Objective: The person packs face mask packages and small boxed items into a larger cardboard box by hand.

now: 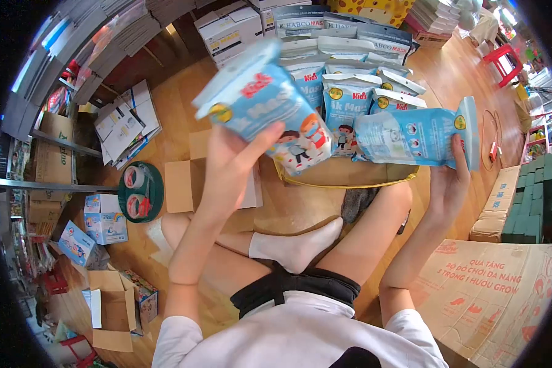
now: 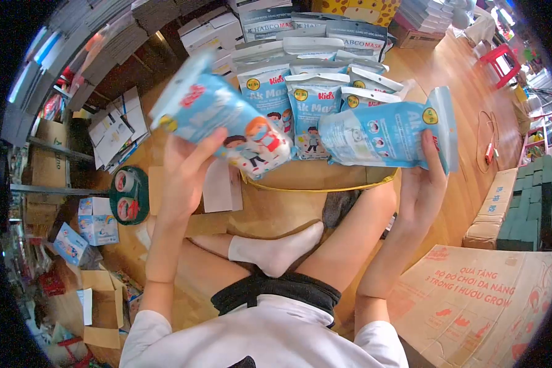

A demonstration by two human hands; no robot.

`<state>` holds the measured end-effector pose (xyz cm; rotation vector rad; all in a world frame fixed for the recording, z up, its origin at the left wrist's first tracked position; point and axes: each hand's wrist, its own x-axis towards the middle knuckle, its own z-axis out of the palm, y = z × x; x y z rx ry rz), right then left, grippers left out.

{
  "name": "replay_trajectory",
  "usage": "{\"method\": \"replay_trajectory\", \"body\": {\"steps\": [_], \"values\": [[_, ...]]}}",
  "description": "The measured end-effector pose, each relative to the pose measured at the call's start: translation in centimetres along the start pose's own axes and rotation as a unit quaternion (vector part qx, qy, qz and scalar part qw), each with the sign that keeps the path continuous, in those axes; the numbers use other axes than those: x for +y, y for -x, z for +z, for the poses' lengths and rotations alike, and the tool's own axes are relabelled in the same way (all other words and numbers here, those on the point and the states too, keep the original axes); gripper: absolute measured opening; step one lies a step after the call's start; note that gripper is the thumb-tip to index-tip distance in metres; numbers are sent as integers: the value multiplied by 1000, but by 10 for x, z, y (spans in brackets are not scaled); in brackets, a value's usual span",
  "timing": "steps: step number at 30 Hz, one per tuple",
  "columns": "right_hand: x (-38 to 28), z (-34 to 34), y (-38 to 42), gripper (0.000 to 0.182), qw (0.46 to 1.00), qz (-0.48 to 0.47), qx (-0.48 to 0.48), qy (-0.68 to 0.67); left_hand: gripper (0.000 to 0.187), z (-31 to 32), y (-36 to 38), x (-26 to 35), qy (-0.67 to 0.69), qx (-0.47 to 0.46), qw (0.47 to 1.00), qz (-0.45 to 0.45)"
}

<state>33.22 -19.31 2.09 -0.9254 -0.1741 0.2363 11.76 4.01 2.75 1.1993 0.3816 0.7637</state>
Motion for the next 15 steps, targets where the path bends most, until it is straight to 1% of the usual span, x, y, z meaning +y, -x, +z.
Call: {"method": "replay_trajectory", "body": {"steps": [3,5,7,10,11,14,15], "values": [[-4,-8,2,41,1000,4,-2,-15,43,2,-26,-18,-68,-51,996,-7],[-7,-15,1,40,1000,5,1,-8,43,1,-36,-35,-98,-65,993,-23],[-8,-16,4,38,1000,-12,8,-1,46,-8,-43,-58,-144,-79,985,-50],[-6,-25,4,37,1000,-14,6,2,47,-13,-47,-84,-167,-125,978,-17],[-6,-28,4,37,1000,-11,3,1,51,-14,-48,-88,-164,-134,977,-27],[-2,-30,6,38,999,6,31,1,54,-14,-53,-84,-215,-163,958,-91],[-1,-29,7,37,999,8,31,1,57,-15,-56,-89,-228,-158,959,-66]]}}
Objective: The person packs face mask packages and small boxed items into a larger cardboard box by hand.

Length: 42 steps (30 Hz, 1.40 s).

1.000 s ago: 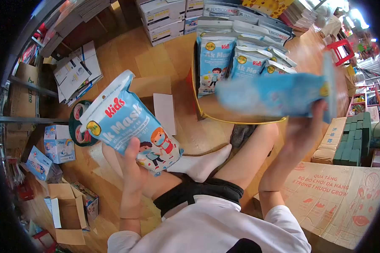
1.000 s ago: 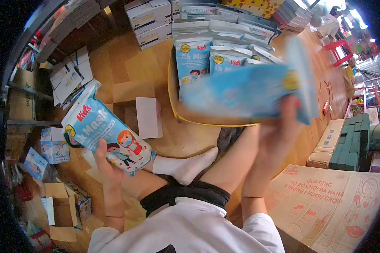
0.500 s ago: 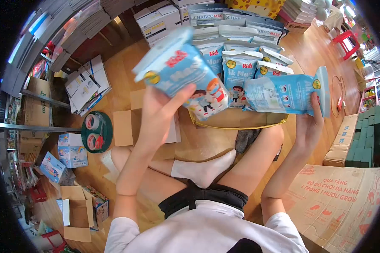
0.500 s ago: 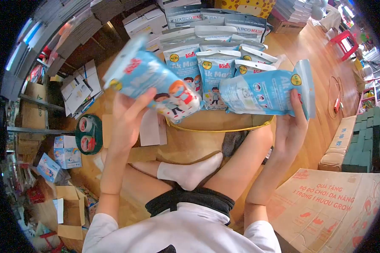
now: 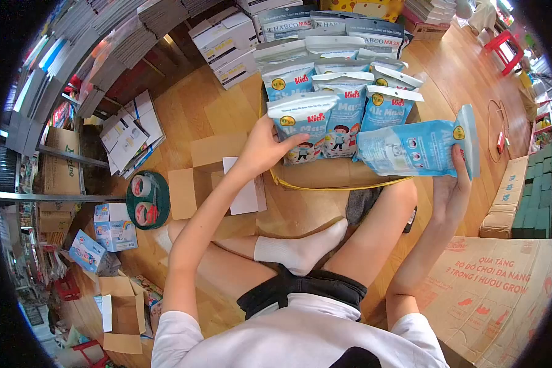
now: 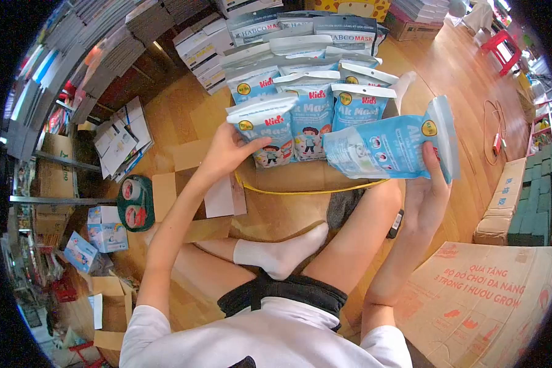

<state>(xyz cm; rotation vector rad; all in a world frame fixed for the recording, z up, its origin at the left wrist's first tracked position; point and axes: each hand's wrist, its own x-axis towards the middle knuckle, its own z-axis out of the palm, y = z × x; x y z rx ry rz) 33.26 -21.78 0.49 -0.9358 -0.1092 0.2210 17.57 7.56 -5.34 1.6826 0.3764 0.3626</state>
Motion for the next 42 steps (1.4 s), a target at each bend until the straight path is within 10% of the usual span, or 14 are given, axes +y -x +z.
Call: {"method": "replay_trajectory", "body": {"steps": [5,11,17,23,32,39,42], "values": [[2,-9,0,41,1000,1,-12,15,71,8,-3,13,-111,109,987,39],[-4,-13,3,32,1000,-13,-16,7,80,16,3,19,-388,323,841,195],[-4,-21,4,40,1000,-10,-20,16,52,1,6,5,-488,34,806,333],[-21,-26,5,45,999,-44,-16,-12,37,6,3,4,-536,-28,799,273],[-49,-5,35,44,991,-120,36,-56,60,57,49,56,-310,44,883,349],[-14,65,86,63,994,40,-91,-53,78,85,55,62,-337,97,864,362],[-1,76,63,87,968,-73,-241,-3,73,58,49,71,-129,27,955,268]]}}
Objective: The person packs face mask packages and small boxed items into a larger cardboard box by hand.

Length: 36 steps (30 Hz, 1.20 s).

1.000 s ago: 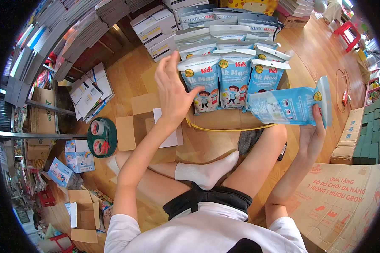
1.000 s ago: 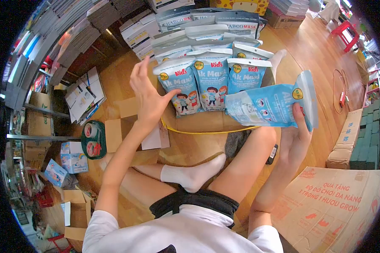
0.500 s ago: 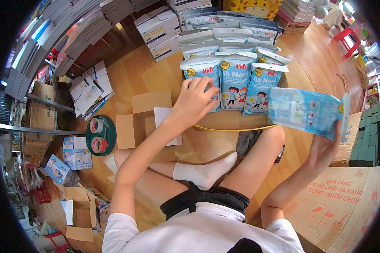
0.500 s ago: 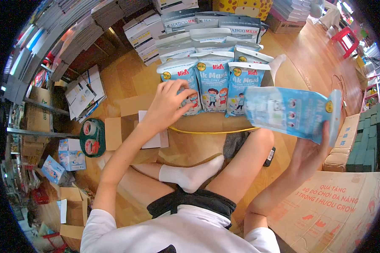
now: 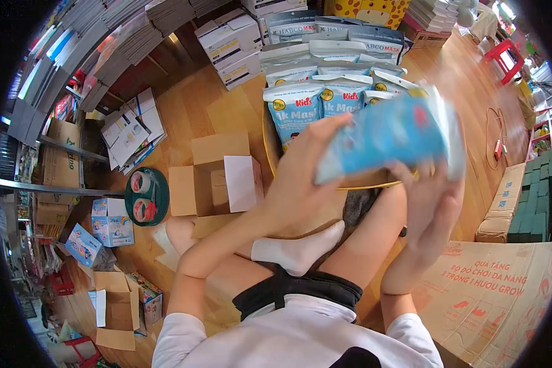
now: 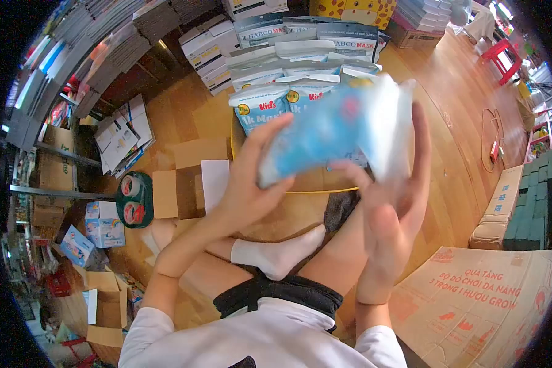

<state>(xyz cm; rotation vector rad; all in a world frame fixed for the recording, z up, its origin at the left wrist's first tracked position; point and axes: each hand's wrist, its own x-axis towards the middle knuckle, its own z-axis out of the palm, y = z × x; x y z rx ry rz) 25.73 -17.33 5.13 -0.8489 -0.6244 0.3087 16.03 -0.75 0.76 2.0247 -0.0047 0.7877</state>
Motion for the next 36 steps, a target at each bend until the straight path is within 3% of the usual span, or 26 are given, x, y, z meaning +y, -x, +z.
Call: {"method": "replay_trajectory", "body": {"steps": [3,7,8,9,11,12,15,19,21,25,28,36], "values": [[5,-11,-32,105,990,57,-89,94,66,-23,0,-3,248,-66,945,-202],[24,-12,-50,65,949,233,-130,168,65,-35,3,-17,210,-136,947,-202],[34,-10,-51,41,956,194,-136,173,66,-37,1,-20,160,-148,958,-183],[40,-8,-53,40,953,191,-136,193,68,-38,1,-23,111,-161,967,-165],[50,-6,-55,38,945,187,-135,233,67,-38,5,-27,52,-45,991,-114],[57,-7,-55,37,934,202,-147,254,66,-39,6,-29,22,13,996,-88],[84,-13,-50,37,908,238,-181,295,69,-57,8,-36,-19,49,992,-115],[126,-15,-39,45,899,276,-212,266,55,-63,23,-37,-66,128,984,-100],[141,-15,-33,50,913,285,-191,218,50,-68,31,-38,-80,140,983,-87],[145,-20,-41,51,895,300,-210,255,42,-74,49,-43,-113,176,975,-78],[156,-23,-33,55,916,210,-205,272,38,-75,61,-42,-106,175,974,-98],[152,-19,-29,62,913,225,-172,293,35,-78,85,-42,-102,165,975,-113]]}}
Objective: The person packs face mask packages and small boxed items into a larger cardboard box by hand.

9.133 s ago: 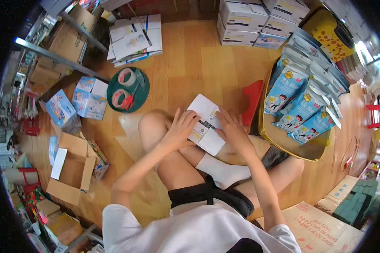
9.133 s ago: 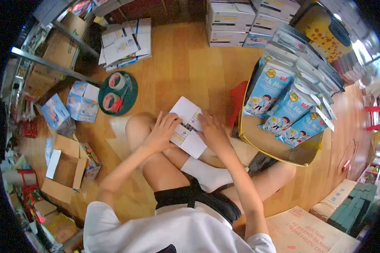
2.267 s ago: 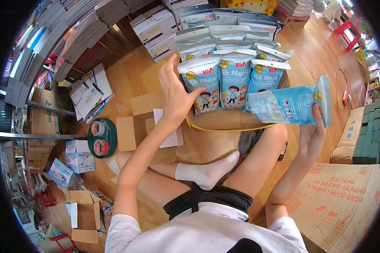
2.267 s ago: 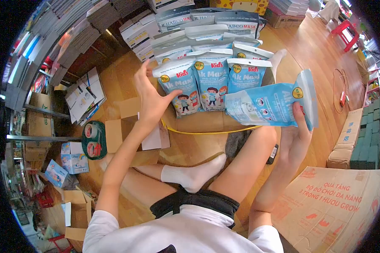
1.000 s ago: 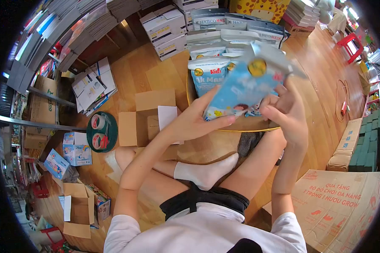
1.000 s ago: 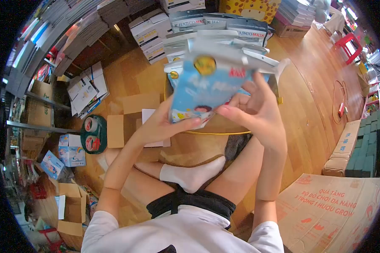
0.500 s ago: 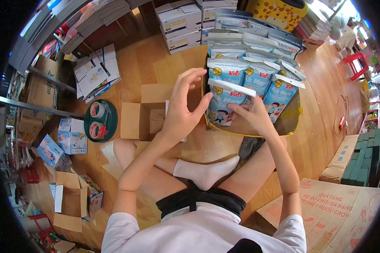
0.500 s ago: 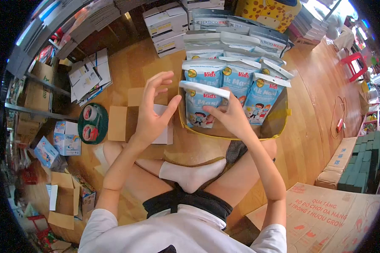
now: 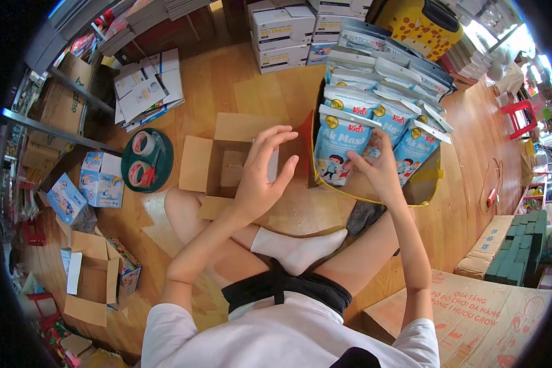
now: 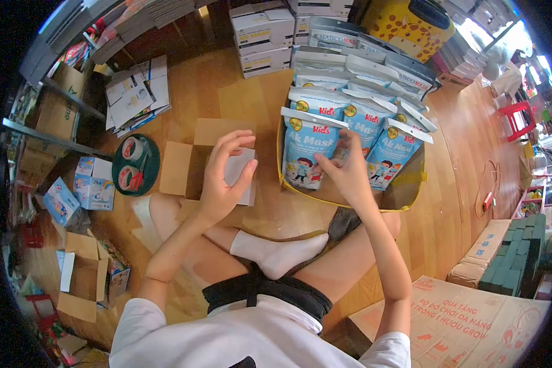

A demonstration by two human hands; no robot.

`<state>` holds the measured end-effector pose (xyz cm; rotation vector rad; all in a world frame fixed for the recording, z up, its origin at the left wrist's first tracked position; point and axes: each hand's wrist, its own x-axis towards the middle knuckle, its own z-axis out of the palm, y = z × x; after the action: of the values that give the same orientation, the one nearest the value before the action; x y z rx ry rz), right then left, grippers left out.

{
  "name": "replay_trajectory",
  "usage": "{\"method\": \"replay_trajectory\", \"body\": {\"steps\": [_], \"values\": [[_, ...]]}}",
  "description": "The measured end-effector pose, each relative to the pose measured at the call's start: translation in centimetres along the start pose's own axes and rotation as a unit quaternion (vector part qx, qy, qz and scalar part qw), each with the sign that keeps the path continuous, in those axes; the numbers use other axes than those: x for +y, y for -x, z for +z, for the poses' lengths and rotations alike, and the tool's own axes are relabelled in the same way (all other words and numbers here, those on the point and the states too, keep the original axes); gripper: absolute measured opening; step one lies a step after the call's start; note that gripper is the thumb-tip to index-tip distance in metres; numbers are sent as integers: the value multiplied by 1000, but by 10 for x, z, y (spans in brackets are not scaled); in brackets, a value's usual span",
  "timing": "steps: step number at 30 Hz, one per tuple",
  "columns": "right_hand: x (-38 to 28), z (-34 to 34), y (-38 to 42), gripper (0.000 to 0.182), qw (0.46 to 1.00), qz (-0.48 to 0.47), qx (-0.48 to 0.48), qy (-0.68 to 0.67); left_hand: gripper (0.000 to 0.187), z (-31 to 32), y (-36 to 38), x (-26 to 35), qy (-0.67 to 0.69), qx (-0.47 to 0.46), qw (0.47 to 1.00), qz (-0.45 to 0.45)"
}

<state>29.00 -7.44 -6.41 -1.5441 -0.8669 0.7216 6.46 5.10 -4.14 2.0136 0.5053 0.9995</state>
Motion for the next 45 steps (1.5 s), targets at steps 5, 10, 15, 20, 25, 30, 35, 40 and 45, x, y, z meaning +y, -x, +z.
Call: {"method": "replay_trajectory", "body": {"steps": [5,10,15,20,25,30,35,40,45], "values": [[-33,-1,23,73,998,-5,40,38,49,-22,37,-34,-135,-53,987,-66],[-66,-20,47,75,996,-31,75,48,86,-74,97,-67,-316,-293,894,-127],[-74,-22,61,69,996,-36,68,50,64,-85,129,-102,-406,-383,825,-93],[-83,-6,65,56,994,-65,25,86,48,-92,102,-108,-442,-166,879,63],[-91,2,69,52,990,-82,27,115,46,-180,55,-66,-460,79,882,64],[-99,23,76,50,989,-101,-12,109,50,-282,78,24,-587,246,766,90],[-99,40,73,50,990,-114,-34,80,64,-351,142,110,-810,289,510,-11],[-96,50,63,53,993,-87,-60,43,73,-475,215,80,-881,241,385,-131],[-93,50,62,51,992,-95,-80,34,93,-577,294,-12,-856,168,410,-267]]}}
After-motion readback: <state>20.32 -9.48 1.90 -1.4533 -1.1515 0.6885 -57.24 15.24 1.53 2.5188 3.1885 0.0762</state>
